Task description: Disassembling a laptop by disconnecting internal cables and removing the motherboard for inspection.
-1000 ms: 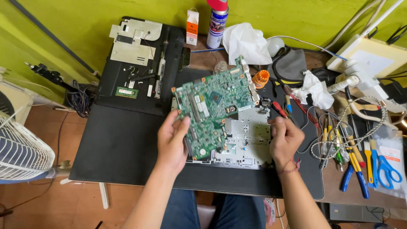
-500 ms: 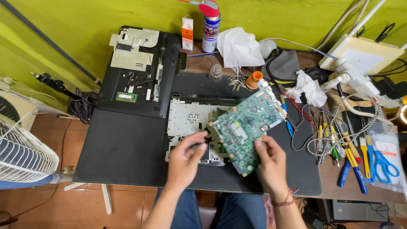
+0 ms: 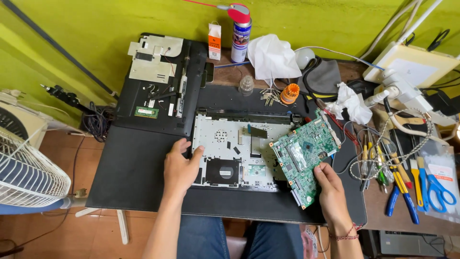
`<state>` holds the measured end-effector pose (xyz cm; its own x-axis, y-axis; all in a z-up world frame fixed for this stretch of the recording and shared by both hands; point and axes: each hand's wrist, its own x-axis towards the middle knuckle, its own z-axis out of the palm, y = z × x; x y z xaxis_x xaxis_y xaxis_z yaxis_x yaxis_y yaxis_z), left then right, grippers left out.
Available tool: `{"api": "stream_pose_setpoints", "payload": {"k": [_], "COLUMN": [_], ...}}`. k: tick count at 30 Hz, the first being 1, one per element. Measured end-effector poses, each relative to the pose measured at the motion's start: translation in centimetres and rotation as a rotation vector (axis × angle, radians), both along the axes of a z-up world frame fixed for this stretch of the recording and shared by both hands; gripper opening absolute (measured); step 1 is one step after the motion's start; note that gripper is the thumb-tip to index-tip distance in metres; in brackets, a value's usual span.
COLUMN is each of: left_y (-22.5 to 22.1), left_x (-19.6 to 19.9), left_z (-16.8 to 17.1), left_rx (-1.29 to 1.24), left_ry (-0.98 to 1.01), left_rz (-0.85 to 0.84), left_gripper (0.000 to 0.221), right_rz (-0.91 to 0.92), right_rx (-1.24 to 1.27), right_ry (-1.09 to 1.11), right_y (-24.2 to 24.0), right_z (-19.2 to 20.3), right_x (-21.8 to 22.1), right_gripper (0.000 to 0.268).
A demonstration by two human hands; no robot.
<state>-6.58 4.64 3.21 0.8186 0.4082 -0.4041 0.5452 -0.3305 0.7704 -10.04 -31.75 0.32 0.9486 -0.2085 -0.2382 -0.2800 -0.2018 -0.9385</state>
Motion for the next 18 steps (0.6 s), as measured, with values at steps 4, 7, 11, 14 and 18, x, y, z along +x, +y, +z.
{"api": "stream_pose_setpoints", "payload": {"k": [4,7,11,14,18], "left_y": [-0.8,-1.1,-0.6,-0.8,-1.0], "left_x": [1.1,1.2,1.4,1.1,0.2], "left_z": [-1.7,-0.4,-0.5,1.2,4.4], "left_rx": [0.091,-0.096,-0.171,-0.378,-0.431], "left_ry": [-0.002,0.031,0.041,-0.040,0.102], "left_rz": [0.001,0.146,0.162,0.223,0.108], "left_gripper": [0.066,0.067,0.069,0.042,0.052], "right_rz": [0.017,0.014,0.016,-0.007,-0.013], "right_rx": [-0.061,0.014,0.044,0.080,0.079], "right_ry": [0.003,-0.002,-0.015,-0.023,-0.024], "right_y": [1.0,1.1,1.0,0.8,0.6], "right_z": [0.3,-0.8,-0.8,-1.0,-0.8], "right_x": [0.7,1.3,1.7,1.8,1.9], "right_gripper": [0.028,0.026,0.027,0.027,0.027]}}
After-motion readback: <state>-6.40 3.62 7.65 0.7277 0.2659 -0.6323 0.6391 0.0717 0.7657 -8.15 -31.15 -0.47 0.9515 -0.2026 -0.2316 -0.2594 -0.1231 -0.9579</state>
